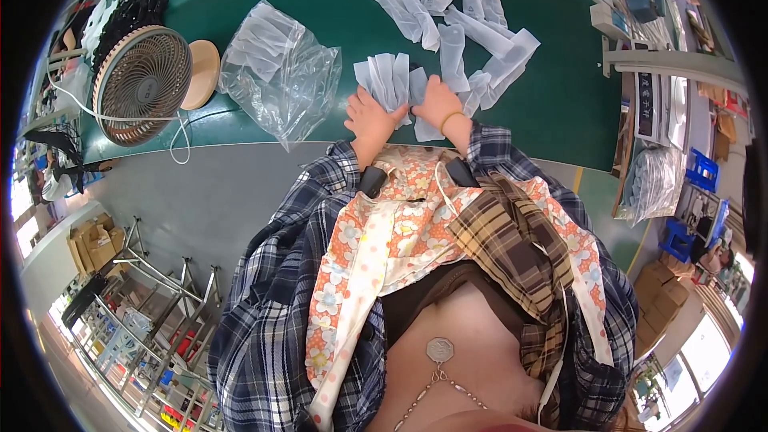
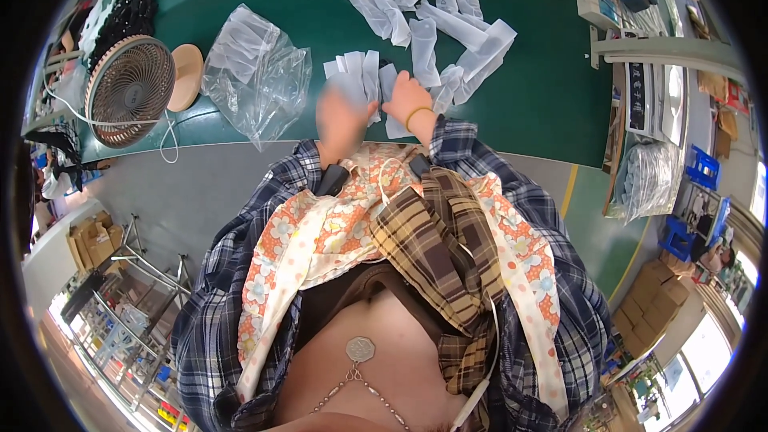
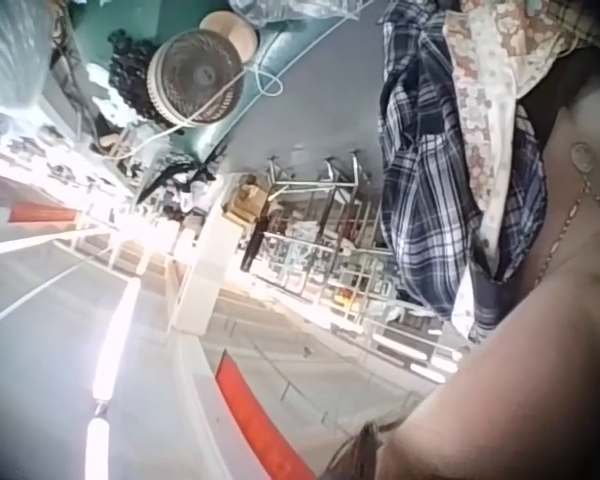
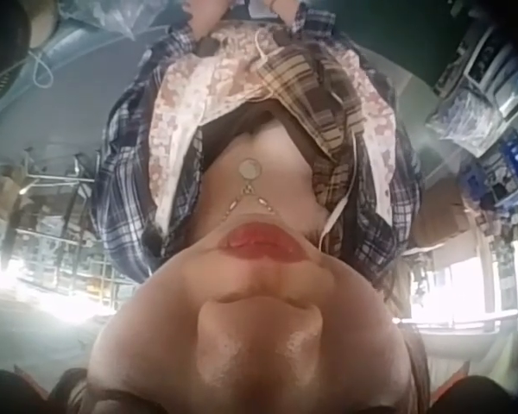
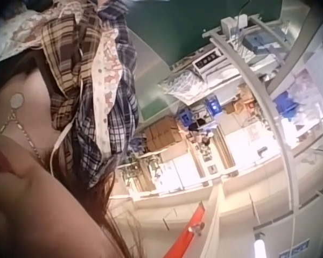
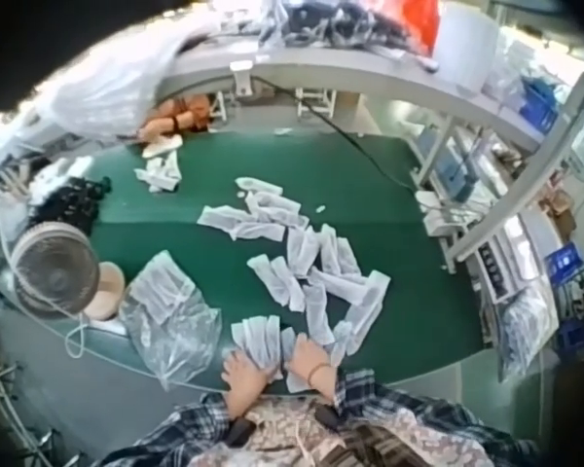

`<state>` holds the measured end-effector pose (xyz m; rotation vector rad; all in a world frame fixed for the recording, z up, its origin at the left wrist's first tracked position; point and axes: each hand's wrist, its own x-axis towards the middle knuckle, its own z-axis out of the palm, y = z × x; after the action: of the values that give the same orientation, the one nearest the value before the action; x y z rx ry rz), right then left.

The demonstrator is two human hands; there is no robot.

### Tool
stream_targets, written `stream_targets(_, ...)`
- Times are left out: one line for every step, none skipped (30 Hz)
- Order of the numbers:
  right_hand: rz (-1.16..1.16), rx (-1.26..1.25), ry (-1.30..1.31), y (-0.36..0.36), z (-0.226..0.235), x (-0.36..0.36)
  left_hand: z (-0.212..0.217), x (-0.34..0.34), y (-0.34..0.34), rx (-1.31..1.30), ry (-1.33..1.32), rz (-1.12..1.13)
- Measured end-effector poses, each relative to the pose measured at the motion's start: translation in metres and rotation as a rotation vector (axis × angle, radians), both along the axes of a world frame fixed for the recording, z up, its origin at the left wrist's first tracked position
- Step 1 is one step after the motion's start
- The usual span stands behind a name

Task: The person picks up white plastic sleeves one at a time, folds them, and places them into a clear plastic bag. After filling the bag, the person presses down on it to remove air and sets it aside.

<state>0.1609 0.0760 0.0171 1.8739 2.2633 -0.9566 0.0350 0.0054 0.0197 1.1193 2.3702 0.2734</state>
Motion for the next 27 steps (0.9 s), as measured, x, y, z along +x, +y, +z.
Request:
stream_targets(0.008, -0.019, -0.028, 0.002, -0.002, -0.002, 0.001, 0.002, 0.002, -0.007, -0.008, -0.001)
stream_targets(0.006, -0.016, -0.024, 0.005, -0.007, 0.0, 0.002, 0.0, 0.002, -0.015, -0.013, 0.001)
stream_targets(-0.063, -0.079, 0.184, 0.01, -0.013, 0.006, 0.002, 0.0, 0.002, -0.011, -0.009, -0.002)
stream_targets(-0.132, -0.14, 0.393, 0.014, -0.018, 0.014, 0.001, 0.0, 0.001, 0.002, 0.009, -0.016)
stream_targets(-0.191, -0.205, 0.603, 0.017, -0.016, 0.016, -0.001, 0.0, 0.0, 0.014, 0.028, -0.021)
stream_targets(-0.186, -0.203, 0.605, 0.018, -0.015, 0.018, -0.003, -0.001, -0.001, 0.026, 0.046, -0.027)
stream_targets(-0.201, -0.16, 0.72, 0.018, -0.001, 0.021, -0.003, -0.002, -0.001, 0.028, 0.045, -0.021)
stream_targets(-0.216, -0.116, 0.835, 0.017, 0.012, 0.025, -0.003, -0.003, -0.001, 0.021, 0.028, -0.016)
stream_targets(-0.231, -0.072, 0.95, 0.018, 0.026, 0.026, -0.004, -0.005, -0.001, 0.013, 0.011, -0.011)
stream_targets(-0.233, -0.069, 0.948, 0.018, 0.043, 0.027, -0.003, -0.004, -0.002, 0.005, -0.007, -0.015)
stream_targets(-0.238, -0.07, 1.01, 0.019, 0.061, 0.027, -0.003, -0.003, -0.003, 0.006, -0.009, -0.017)
stream_targets(-0.241, -0.07, 1.076, 0.02, 0.077, 0.026, -0.001, -0.003, -0.004, 0.009, -0.003, -0.015)
stream_targets(-0.247, -0.069, 1.141, 0.021, 0.083, 0.025, -0.001, -0.003, -0.004, 0.012, 0.001, -0.015)
stream_targets(-0.249, -0.066, 1.143, 0.022, 0.082, 0.027, -0.001, -0.003, -0.003, 0.014, 0.005, -0.013)
stream_targets(-0.218, -0.076, 1.112, 0.023, 0.08, 0.028, -0.002, -0.004, -0.004, 0.015, 0.009, -0.013)
stream_targets(-0.187, -0.087, 1.081, 0.026, 0.077, 0.029, -0.004, -0.005, -0.005, 0.015, 0.021, -0.007)
stream_targets(-0.161, -0.091, 1.046, 0.028, 0.074, 0.031, -0.003, -0.003, -0.005, 0.018, 0.029, -0.009)
stream_targets(-0.165, -0.088, 1.046, 0.03, 0.066, 0.03, -0.003, -0.002, -0.004, 0.02, 0.037, -0.009)
stream_targets(-0.177, -0.068, 1.024, 0.033, 0.053, 0.024, -0.004, -0.001, -0.003, 0.021, 0.037, -0.014)
stream_targets(-0.192, -0.051, 1.002, 0.034, 0.04, 0.019, -0.003, 0.0, -0.003, 0.017, 0.034, -0.014)
stream_targets(-0.208, -0.035, 0.979, 0.036, 0.027, 0.018, -0.002, 0.001, -0.002, 0.013, 0.03, -0.015)
stream_targets(-0.206, -0.042, 0.98, 0.039, 0.018, 0.017, -0.002, 0.0, -0.003, 0.008, 0.029, -0.005)
stream_targets(-0.243, -0.049, 1.006, 0.044, 0.012, 0.02, -0.001, 0.001, -0.001, 0.007, 0.028, -0.009)
stream_targets(-0.281, -0.054, 1.032, 0.048, 0.008, 0.025, 0.001, 0.004, 0.001, 0.018, 0.02, -0.018)
stream_targets(-0.316, -0.07, 1.061, 0.047, 0.006, 0.026, 0.0, 0.003, -0.001, 0.022, 0.016, -0.02)
stream_targets(-0.319, -0.076, 1.06, 0.046, 0.006, 0.032, 0.0, 0.001, -0.002, 0.027, 0.011, -0.024)
stream_targets(-0.012, 0.09, 0.787, 0.042, 0.015, 0.039, 0.0, -0.003, -0.006, 0.018, 0.013, -0.011)
